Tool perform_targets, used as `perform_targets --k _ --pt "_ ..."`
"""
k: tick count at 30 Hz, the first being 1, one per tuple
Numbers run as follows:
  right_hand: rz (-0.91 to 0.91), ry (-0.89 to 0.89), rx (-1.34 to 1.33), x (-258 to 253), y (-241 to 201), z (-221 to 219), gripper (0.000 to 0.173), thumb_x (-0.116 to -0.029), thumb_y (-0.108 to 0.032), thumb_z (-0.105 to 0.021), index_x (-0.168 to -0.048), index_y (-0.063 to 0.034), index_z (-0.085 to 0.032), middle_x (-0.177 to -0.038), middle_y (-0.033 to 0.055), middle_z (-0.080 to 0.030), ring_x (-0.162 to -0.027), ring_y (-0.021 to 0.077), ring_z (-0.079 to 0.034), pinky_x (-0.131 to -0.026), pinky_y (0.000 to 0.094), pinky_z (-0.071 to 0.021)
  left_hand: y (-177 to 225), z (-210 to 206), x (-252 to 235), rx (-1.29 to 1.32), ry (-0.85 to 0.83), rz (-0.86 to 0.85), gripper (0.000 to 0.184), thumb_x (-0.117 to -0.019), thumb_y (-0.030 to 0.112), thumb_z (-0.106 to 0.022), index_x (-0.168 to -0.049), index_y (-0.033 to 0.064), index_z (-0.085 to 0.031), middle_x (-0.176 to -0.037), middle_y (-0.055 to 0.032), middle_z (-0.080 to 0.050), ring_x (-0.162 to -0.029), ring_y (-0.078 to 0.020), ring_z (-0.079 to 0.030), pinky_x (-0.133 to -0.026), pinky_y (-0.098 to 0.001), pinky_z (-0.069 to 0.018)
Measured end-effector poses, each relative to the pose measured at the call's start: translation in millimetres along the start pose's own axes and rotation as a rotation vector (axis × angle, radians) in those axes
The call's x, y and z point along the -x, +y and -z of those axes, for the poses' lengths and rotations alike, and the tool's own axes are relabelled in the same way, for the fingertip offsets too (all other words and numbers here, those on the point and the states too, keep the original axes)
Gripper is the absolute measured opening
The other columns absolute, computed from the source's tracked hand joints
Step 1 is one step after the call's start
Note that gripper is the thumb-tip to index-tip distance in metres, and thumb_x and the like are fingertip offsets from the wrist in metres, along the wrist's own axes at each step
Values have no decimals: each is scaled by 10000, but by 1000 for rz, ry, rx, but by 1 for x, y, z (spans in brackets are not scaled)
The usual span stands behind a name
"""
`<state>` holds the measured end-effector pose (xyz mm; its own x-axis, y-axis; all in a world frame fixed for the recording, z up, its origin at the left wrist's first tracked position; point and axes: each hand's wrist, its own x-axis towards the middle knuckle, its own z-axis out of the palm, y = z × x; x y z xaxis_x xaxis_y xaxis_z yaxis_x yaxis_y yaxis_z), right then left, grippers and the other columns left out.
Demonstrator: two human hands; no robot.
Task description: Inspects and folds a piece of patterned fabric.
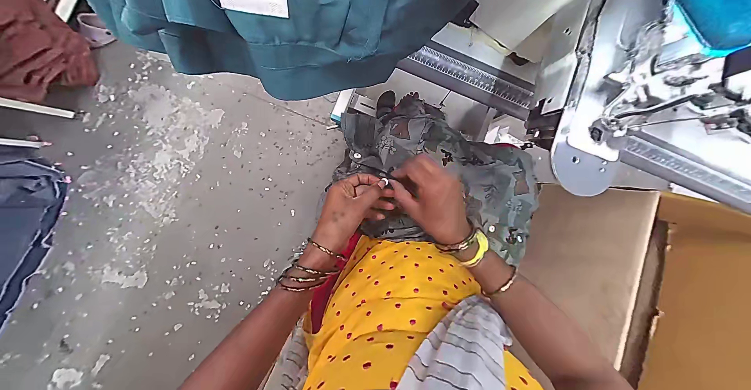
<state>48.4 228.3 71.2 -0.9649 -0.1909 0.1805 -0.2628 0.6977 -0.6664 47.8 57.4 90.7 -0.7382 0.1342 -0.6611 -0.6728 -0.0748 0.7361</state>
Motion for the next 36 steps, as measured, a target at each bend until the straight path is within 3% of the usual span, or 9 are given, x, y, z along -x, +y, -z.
perform_targets --k 2,6,10,16,22,26,28,30,36 --pt "18 67 23 6 -1 -3 97 -893 -124 -702 -926 -56 -762 -922 92 -720 -799 197 -712 -648 357 -596 2 -8 -1 59 13 -7 79 -1031 9 -550 -1055 -39 -608 -858 -91 -752 -739 -154 -753 -712 -281 -636" --pt "-382 -46 -420 11 3 8 107 -927 -129 -705 -966 -42 -753 -1021 51 -712 -774 35 -656 -647 195 -551 -4 -19 0 89 23 -50 61 -1012 -12 -575 -1048 -41 -615 -869 -100 -754 -794 -176 -766 -772 -306 -646" --pt "-590 -92 -681 12 5 13 84 -953 -82 -672 -976 -26 -731 -1048 47 -696 -842 53 -669 -723 217 -574 -11 -25 -3 33 35 -125 53 -994 -9 -607 -1035 -38 -625 -870 -106 -755 -812 -185 -770 -786 -317 -650" --pt "-119 191 -235 28 8 -7 109 -902 -104 -717 -956 -54 -798 -1047 70 -765 -1034 187 -695 -900 330 -566 -2 -25 -4 79 33 10 73 -1025 6 -563 -1052 -45 -608 -861 -104 -737 -760 -167 -754 -743 -298 -641" --pt "-75 132 -237 25 9 -16 113 -880 -110 -752 -948 -22 -770 -950 88 -760 -907 194 -720 -807 344 -589 -5 -16 -2 24 15 59 131 -1061 51 -500 -1059 -18 -612 -846 -92 -743 -739 -179 -755 -719 -314 -646" --pt "-36 125 -224 26 8 -22 86 -871 -82 -740 -910 -7 -752 -865 98 -739 -816 197 -716 -739 354 -593 -10 8 -2 -874 49 -433 217 -1011 255 -613 -1083 61 -676 -874 -3 -749 -719 -104 -728 -670 -307 -616" --pt "-29 126 -198 27 6 -24 81 -868 -71 -738 -908 -2 -747 -865 105 -738 -823 209 -723 -738 362 -601 -10 20 -8 -1177 64 -788 347 -979 295 -635 -1168 4 -653 -1101 -194 -673 -827 -358 -690 -666 -558 -546" --pt "-6 142 -171 26 4 -23 74 -852 -47 -727 -906 -1 -746 -856 106 -731 -816 217 -719 -716 358 -597 -7 29 -19 -1287 -73 -972 347 -1016 286 -561 -1267 62 -642 -1350 -203 -610 -1047 -412 -684 -763 -572 -568" --pt "-26 140 -169 28 7 -19 75 -880 -51 -740 -925 4 -763 -878 119 -739 -839 230 -728 -739 365 -602 -11 37 -37 -1258 -118 -1037 289 -1030 216 -525 -1012 22 -740 -959 -186 -728 -929 -392 -713 -753 -547 -566"
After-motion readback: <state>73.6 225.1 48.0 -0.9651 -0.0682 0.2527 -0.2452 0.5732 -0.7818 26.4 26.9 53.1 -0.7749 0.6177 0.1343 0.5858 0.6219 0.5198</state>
